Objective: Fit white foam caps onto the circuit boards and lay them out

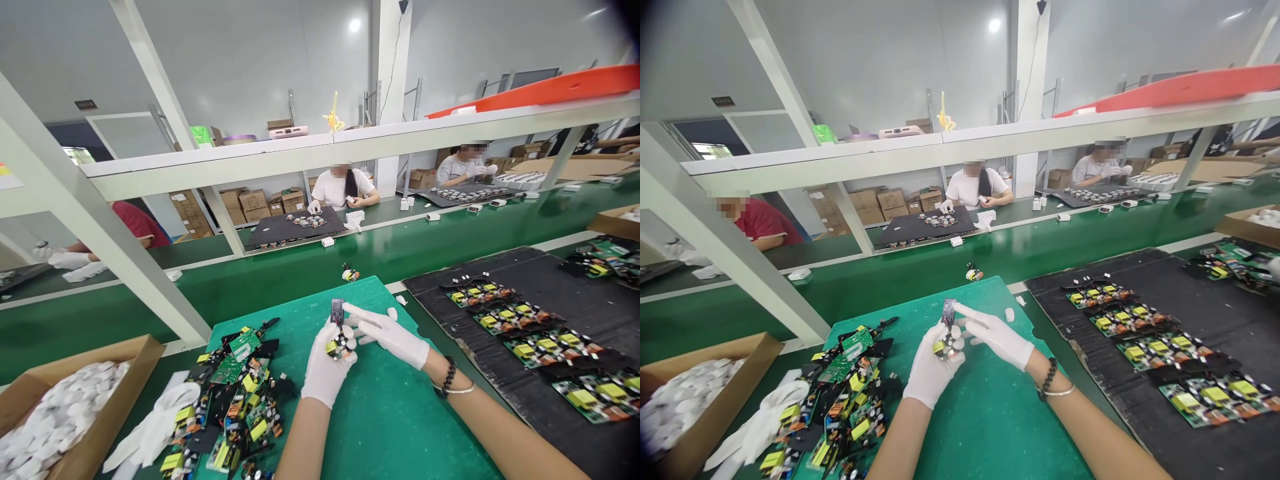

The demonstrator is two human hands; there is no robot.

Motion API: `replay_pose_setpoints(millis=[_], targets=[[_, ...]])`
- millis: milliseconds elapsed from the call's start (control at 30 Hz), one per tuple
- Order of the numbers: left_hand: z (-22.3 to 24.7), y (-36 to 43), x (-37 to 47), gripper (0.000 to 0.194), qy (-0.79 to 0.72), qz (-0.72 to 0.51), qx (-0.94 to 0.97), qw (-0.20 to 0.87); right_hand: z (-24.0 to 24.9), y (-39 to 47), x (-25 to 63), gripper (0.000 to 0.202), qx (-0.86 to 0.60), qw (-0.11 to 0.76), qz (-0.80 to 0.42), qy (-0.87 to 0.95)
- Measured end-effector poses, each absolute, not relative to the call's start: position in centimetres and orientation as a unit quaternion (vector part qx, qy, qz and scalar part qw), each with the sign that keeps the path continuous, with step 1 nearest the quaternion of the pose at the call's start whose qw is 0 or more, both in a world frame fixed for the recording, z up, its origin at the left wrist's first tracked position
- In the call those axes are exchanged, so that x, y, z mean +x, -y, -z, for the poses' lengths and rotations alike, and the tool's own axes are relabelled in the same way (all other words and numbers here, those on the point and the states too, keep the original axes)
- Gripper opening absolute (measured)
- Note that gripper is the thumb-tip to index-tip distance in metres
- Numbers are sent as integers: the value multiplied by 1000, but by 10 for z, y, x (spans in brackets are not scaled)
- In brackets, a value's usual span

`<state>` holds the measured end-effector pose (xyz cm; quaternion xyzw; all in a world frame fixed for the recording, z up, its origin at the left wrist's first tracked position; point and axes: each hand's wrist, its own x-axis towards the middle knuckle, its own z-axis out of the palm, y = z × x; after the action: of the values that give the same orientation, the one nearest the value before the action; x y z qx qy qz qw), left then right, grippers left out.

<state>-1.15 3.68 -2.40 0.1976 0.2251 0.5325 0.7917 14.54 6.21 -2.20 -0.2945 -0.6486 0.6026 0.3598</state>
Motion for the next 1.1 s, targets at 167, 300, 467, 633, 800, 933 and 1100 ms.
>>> replay_pose_setpoints(millis=[167,300,467,633,800,933,1100], targets=[[22,-35,-8,21,-265,-510,219,789,14,-56,143,55,-300,378,-584,653],[15,-31,-5,26,-287,-506,265,769,13,-54,142,54,-296,393,-576,653],[12,-30,-3,29,-307,-493,308,753,13,-54,142,53,-286,389,-573,663],[14,-31,0,27,-317,-492,333,739,12,-55,143,54,-298,385,-563,668],[17,-32,1,28,-321,-489,299,754,15,-55,143,52,-310,385,-543,679],[15,-35,2,39,-306,-472,266,783,11,-53,144,53,-319,373,-551,675],[12,-32,4,33,-306,-482,323,755,6,-52,144,53,-327,338,-573,671]])
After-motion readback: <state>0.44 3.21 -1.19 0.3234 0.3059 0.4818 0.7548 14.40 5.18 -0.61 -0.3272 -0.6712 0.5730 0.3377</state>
